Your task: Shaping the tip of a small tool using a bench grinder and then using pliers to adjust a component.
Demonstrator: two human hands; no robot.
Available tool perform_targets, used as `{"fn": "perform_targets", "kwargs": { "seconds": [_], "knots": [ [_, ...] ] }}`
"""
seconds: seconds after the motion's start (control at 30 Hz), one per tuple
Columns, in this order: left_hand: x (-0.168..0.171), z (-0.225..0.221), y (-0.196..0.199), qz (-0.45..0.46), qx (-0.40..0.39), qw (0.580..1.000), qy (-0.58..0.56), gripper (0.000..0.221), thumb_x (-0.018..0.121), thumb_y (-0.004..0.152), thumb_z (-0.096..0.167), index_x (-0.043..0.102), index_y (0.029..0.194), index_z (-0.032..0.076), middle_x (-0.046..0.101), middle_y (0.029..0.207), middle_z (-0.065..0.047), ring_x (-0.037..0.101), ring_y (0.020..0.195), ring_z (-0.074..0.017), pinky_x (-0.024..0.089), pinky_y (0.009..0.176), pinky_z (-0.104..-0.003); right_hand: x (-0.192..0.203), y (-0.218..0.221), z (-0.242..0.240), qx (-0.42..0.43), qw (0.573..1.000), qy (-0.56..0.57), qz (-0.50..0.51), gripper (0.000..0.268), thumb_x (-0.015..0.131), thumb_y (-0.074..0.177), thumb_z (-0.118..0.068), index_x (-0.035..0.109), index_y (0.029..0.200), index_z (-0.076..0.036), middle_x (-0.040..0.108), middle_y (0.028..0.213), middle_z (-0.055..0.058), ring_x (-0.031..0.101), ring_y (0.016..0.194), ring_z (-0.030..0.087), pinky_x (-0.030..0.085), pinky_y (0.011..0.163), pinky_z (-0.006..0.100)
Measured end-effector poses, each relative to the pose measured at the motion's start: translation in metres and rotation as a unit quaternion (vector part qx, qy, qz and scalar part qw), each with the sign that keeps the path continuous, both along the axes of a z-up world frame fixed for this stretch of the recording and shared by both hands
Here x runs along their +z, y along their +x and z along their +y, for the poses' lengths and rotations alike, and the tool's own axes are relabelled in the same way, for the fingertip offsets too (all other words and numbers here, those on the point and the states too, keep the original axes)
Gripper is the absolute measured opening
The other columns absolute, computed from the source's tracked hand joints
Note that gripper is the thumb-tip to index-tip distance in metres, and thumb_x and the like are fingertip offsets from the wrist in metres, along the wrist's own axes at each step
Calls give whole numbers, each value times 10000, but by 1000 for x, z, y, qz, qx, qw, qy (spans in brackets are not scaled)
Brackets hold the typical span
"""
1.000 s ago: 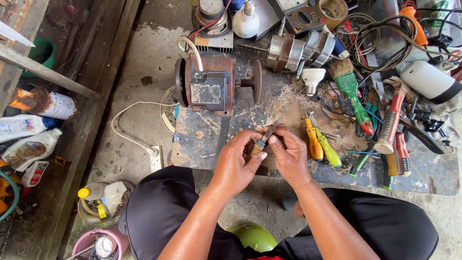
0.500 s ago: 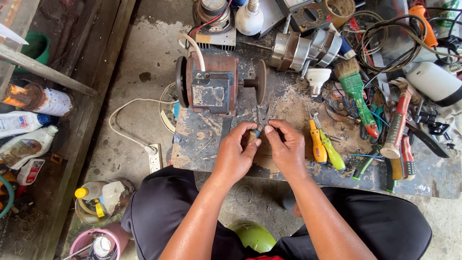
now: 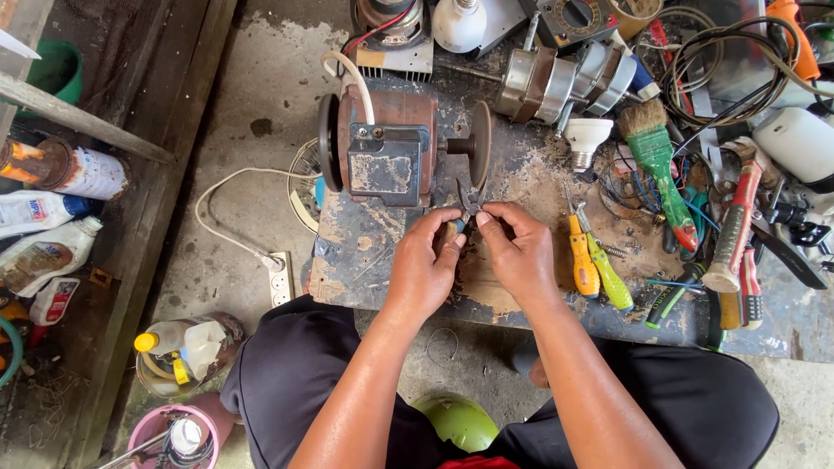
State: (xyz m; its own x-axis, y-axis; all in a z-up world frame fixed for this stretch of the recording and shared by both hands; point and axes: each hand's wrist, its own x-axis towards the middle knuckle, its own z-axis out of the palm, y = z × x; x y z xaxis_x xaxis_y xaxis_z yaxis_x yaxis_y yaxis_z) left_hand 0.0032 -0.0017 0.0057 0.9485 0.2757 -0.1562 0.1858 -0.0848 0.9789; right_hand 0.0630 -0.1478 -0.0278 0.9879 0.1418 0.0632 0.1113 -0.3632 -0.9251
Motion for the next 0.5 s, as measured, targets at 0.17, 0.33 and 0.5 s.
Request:
{"fn": "perform_targets", "kwargs": {
  "seconds": [0.17, 0.33, 0.5],
  "knots": [
    [-1, -1, 1, -11, 11, 1000, 11, 295, 654, 966, 86, 680, 1254, 33, 683, 1057, -271, 688, 1061, -469, 572, 917, -504, -3, 3, 4, 1, 1000, 11, -5, 95, 762, 951, -96, 787, 1023, -40, 739, 911, 136, 700, 964, 209, 547, 879, 410],
    [0, 0, 2, -13, 11, 1000, 15, 297, 643, 971, 92, 675, 1263, 46, 677, 1067, -273, 677, 1077, -479, 565, 924, -515, -2, 5, 4, 0, 1000, 0, -3, 106, 770, 952, -116, 788, 1034, -53, 744, 929, 125, 707, 980, 207, 545, 889, 401],
    [-1, 1, 3, 1, 17, 1000, -1, 302, 635, 974, 78, 678, 1272, 51, 679, 1080, -248, 689, 1073, -434, 568, 939, -497, 2, 6, 5, 2, 1000, -6, 6, 120, 762, 966, -124, 783, 1051, -41, 744, 932, 131, 702, 976, 211, 544, 895, 417]
  ]
}}
